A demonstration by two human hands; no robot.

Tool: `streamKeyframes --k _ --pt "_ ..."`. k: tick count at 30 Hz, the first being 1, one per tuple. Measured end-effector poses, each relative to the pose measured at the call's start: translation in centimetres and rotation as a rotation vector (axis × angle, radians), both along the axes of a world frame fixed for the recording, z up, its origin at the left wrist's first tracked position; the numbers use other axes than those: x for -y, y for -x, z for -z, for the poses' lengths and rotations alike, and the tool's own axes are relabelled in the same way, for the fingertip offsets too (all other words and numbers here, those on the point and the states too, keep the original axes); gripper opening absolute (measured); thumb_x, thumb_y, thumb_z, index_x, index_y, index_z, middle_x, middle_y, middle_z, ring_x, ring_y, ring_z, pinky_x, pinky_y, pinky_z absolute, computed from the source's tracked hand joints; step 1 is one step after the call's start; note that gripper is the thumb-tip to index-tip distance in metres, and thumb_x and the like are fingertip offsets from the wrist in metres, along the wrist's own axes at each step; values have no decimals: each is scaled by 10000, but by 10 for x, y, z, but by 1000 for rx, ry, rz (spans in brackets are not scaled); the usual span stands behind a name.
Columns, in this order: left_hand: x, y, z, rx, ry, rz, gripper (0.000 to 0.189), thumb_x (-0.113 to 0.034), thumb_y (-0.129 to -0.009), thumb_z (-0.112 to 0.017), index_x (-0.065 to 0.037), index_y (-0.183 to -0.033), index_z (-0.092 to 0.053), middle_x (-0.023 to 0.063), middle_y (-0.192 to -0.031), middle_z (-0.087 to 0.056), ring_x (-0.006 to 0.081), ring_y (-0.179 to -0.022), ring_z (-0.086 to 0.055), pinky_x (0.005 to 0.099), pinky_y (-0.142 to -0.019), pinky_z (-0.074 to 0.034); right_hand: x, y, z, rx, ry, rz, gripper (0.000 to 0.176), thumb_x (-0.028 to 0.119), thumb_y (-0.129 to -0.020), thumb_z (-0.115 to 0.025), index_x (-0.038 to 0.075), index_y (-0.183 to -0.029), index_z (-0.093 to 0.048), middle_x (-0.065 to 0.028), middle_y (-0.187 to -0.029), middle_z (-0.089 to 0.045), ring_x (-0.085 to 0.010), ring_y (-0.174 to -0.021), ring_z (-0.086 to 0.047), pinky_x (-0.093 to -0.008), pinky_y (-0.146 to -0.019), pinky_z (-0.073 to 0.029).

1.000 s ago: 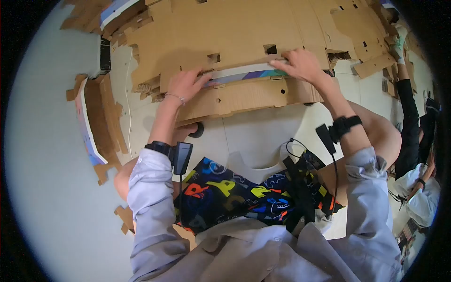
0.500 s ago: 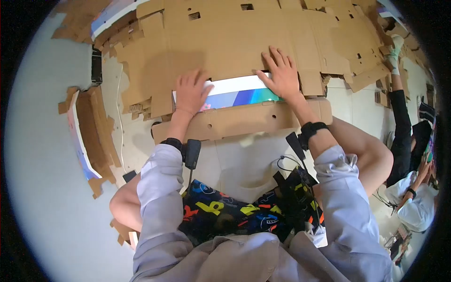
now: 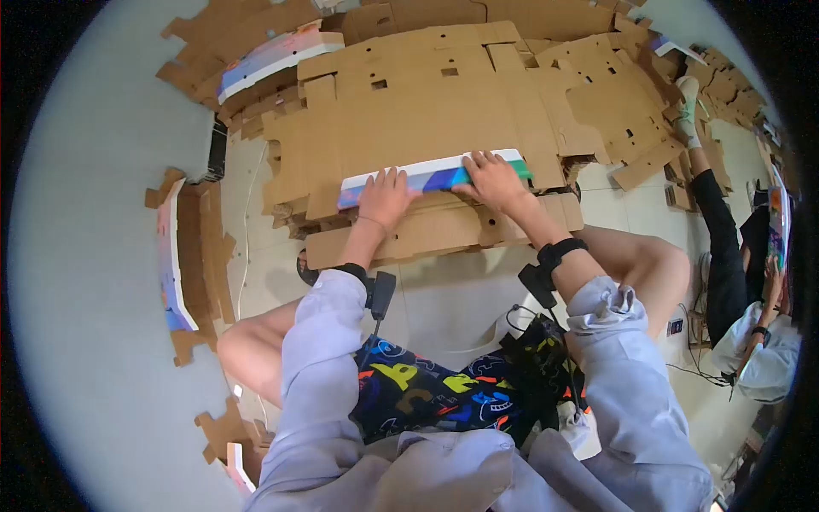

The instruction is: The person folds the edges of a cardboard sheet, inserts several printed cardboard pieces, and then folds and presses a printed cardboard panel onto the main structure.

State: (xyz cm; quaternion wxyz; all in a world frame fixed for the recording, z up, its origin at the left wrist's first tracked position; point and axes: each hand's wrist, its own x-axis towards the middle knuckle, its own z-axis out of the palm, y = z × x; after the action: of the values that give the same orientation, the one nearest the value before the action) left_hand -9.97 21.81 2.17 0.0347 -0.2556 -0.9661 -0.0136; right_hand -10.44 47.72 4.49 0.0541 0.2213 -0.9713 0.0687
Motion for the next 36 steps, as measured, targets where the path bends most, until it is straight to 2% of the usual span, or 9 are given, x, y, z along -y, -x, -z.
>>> streamKeyframes --k 3,4,6,12,16,19,22,31,36 --pt "-8 1 -54 149 -89 -100 479 -514 -852 -540 -82 -1040 -623 156 -891 -667 309 -812 -647 463 -700 -509 1 -3 -51 224 -19 64 586 599 -861 -460 48 -961 -633 -176 -881 -657 -346 -853 -638 -454 -756 -502" --pt "-8 -3 -63 137 -72 -84 476 -531 -854 -526 -98 -1014 -641 146 -840 -667 312 -759 -647 460 -669 -509 -2 -4 -49 120 20 24 613 627 -865 -420 54 -859 -638 -160 -762 -660 -344 -742 -650 -461 -658 -503" --pt "-6 -3 -73 107 -37 -55 482 -566 -857 -497 -132 -961 -678 126 -738 -666 317 -652 -646 454 -607 -509 -4 -11 -49 153 9 25 627 629 -868 -409 50 -835 -650 -172 -751 -657 -342 -736 -650 -450 -638 -503" --pt "-14 -16 -56 280 -40 -189 578 -640 -838 -457 -125 -879 -718 139 -793 -675 311 -749 -659 432 -650 -515 6 -23 -44 229 -22 52 647 604 -879 -400 40 -709 -668 -198 -647 -629 -350 -674 -644 -438 -592 -502" --pt "-16 25 -57 602 -13 -275 653 -674 -832 -396 -108 -843 -721 147 -770 -675 336 -737 -653 424 -682 -512 7 11 -18 295 -33 67 543 538 -888 -447 67 -682 -623 -153 -603 -599 -354 -600 -614 -431 -550 -483" --pt "-16 30 -29 440 -23 -301 589 -611 -845 -445 -74 -858 -686 158 -836 -666 339 -796 -636 428 -698 -500 15 15 10 29 154 225 390 433 -887 -498 70 -800 -609 -145 -733 -600 -352 -688 -603 -435 -621 -484" --pt "-18 30 4 120 -271 -333 427 -478 -852 -522 -65 -859 -628 155 -882 -617 336 -868 -584 448 -737 -463 13 23 32 -142 186 242 329 370 -872 -508 58 -939 -587 -139 -895 -597 -330 -766 -600 -436 -712 -475" --pt "-10 51 10 -99 -226 -178 286 -359 -824 -570 -74 -818 -562 133 -880 -551 333 -897 -507 459 -764 -392 16 38 24 9 148 238 268 323 -852 -515 79 -948 -573 -129 -923 -582 -298 -854 -583 -428 -793 -425" --pt "-10 48 6 61 -123 -203 334 -401 -845 -539 -110 -981 -633 144 -922 -584 323 -896 -555 444 -787 -424 15 37 20 47 271 225 352 359 -876 -451 74 -873 -657 -124 -934 -623 -320 -888 -603 -439 -789 -474"
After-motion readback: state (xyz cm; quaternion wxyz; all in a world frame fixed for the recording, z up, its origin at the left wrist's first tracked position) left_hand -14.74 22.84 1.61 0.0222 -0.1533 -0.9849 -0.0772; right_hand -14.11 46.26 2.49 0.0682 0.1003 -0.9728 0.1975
